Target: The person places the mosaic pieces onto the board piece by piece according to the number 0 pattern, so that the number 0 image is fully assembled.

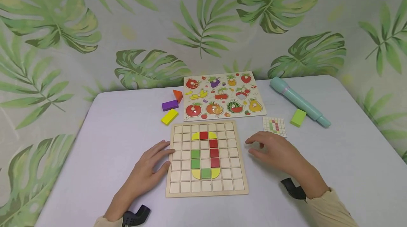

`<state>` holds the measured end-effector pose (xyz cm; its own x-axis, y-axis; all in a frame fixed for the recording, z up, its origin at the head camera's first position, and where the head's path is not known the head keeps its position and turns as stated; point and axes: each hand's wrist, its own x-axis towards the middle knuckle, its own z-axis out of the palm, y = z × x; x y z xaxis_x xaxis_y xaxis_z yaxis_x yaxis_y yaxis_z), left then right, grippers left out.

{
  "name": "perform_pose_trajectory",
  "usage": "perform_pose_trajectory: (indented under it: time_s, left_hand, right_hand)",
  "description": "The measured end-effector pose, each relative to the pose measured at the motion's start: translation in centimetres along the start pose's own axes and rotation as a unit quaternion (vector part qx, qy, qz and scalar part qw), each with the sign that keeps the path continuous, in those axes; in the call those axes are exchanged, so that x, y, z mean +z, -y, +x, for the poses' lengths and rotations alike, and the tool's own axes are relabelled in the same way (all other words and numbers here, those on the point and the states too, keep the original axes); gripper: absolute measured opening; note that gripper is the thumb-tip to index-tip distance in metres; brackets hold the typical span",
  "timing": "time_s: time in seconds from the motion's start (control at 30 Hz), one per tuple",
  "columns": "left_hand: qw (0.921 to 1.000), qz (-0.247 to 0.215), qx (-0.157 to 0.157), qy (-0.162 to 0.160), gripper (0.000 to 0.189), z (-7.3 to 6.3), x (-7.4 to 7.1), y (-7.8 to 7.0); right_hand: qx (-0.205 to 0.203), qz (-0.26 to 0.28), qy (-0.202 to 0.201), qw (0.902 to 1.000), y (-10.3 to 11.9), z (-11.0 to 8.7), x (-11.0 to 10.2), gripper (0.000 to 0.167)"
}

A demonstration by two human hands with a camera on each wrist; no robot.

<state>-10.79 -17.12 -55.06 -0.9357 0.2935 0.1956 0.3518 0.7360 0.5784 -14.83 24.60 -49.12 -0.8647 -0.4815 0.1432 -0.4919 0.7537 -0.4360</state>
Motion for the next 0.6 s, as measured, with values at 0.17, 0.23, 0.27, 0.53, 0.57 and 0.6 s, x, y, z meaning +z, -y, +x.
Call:
perform_pose_trajectory:
  time_s: [0.17, 0.23, 0.27, 0.53, 0.57, 0.6]
  left_hand:
    - [1.0000, 0.001, 0.003, -0.002, 0.036, 0.0, 0.0, 0.0]
    - [1.0000, 0.000, 0.002, -0.002, 0.036, 0.0, 0.0, 0.1]
    - [1.0000, 0.001, 0.002, -0.002, 0.036, 0.0, 0.0, 0.1]
    - [1.0000, 0.001, 0.001, -0.001, 0.036, 0.0, 0.0, 0.1]
    - [1.0000, 0.002, 0.002, 0.000, 0.036, 0.0, 0.0, 0.1]
    - [1.0000, 0.002, 0.002, 0.000, 0.036, 0.0, 0.0, 0.0]
  right_hand:
    - [0.014, -0.020, -0.005, 0.9997, -2.0, -1.5, -1.0, 0.033]
    - [0.030, -0.028, 0.000, 0.9992, -2.7, -2.1, -1.3, 0.035]
    - [0.038, -0.032, 0.005, 0.9988, -3.0, -2.4, -1.5, 0.036]
    - [0.068, -0.040, 0.017, 0.9967, -5.2, -3.9, -2.1, 0.042]
    - [0.068, -0.043, 0.017, 0.9967, -5.5, -4.1, -2.1, 0.042]
    - [0.066, -0.046, 0.017, 0.9966, -5.8, -4.1, -2.2, 0.042]
